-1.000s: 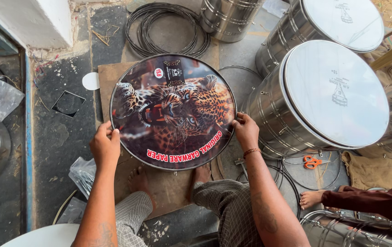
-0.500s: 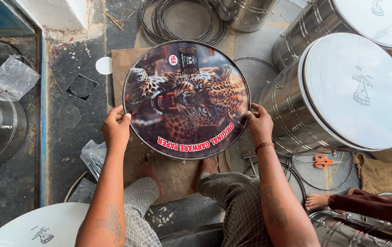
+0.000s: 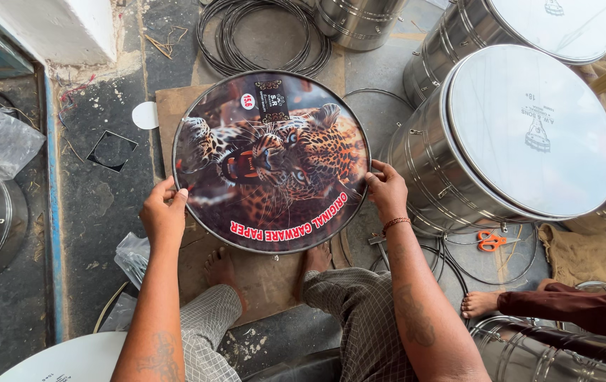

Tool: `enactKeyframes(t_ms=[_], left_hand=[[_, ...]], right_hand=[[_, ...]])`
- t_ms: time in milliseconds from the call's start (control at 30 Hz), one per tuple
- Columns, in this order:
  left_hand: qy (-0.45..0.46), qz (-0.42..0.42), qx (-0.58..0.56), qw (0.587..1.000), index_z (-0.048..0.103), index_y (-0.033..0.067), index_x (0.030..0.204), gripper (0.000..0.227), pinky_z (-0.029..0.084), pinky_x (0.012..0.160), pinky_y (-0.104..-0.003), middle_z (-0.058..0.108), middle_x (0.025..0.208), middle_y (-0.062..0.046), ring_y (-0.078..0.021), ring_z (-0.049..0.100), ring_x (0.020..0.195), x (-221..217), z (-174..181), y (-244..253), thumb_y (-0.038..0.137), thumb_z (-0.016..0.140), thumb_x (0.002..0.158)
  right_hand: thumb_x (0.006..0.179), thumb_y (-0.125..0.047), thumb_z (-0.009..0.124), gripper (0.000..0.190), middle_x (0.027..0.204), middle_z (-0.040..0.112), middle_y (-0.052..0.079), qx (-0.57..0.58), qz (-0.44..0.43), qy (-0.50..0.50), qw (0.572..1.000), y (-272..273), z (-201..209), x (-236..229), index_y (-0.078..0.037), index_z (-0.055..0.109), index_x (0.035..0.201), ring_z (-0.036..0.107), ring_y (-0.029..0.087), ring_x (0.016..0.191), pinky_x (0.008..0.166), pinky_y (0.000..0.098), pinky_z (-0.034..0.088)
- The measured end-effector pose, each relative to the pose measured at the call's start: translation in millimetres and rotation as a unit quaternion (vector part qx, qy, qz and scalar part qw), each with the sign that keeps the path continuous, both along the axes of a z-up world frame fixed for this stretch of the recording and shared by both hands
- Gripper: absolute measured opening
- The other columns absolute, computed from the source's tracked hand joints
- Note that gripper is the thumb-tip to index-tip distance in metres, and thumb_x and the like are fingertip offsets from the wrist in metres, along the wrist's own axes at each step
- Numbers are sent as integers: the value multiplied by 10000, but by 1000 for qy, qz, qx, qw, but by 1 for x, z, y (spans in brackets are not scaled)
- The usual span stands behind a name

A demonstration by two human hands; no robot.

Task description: The person is assembling a drum by attaching a printed drumhead to a metal drum shell. They insert metal tension rods into the lugs around the rim and tighten them by hand to secure the head in place.

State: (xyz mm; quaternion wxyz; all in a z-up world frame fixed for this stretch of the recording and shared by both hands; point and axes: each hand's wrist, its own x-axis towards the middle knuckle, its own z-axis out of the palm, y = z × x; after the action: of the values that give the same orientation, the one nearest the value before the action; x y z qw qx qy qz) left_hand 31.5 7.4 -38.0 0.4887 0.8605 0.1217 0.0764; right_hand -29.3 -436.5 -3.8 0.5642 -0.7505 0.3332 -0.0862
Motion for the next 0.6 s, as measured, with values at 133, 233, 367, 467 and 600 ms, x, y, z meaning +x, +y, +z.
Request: enactKeyframes(t_ms=[133, 233, 367, 467, 600], left_hand=[[-23, -8, 7, 1000, 700, 47, 1293, 402, 584, 697, -348, 766, 996, -116, -203, 744, 820, 0, -2, 1, 121, 772, 904], [-23, -7, 0, 1000, 698, 36, 1294, 402, 593, 684, -343, 765, 1011, -123, -203, 745, 820, 0, -3, 1, 116, 770, 906], [-21, -8, -15, 1000, 698, 27, 1290, 395, 607, 663, -324, 764, 1021, -130, -188, 747, 824, 1, -4, 1, 105, 763, 909], [-27, -8, -13, 999, 704, 20, 1283, 388, 605, 659, -317, 767, 1014, -134, -185, 749, 821, 2, -6, 1, 98, 766, 908], [-31, -8, -32, 999, 706, 12, 1275, 385, 605, 648, -310, 773, 996, -131, -179, 754, 808, 2, -7, 1, 91, 761, 903]], right_hand=[[915, -105, 718, 406, 960, 742, 5, -7, -8, 3, 1000, 0, 2, -1, -118, 691, 1321, 664, 71, 752, 615, 250, 559], [914, -104, 725, 409, 977, 755, 20, -15, -9, 1, 1000, -1, 0, -1, -113, 691, 1321, 677, 78, 756, 619, 257, 566], [904, -97, 734, 416, 992, 760, 32, -12, -13, 1, 1000, -1, 1, -1, -111, 695, 1318, 693, 87, 774, 636, 266, 589], [905, -83, 728, 401, 1016, 765, 43, -7, -16, -1, 1000, 1, 4, -1, -101, 699, 1305, 713, 94, 808, 664, 274, 618], [903, -43, 713, 378, 1049, 775, 64, 13, -19, -7, 1000, 5, 11, -2, -81, 717, 1279, 729, 114, 835, 693, 290, 639]])
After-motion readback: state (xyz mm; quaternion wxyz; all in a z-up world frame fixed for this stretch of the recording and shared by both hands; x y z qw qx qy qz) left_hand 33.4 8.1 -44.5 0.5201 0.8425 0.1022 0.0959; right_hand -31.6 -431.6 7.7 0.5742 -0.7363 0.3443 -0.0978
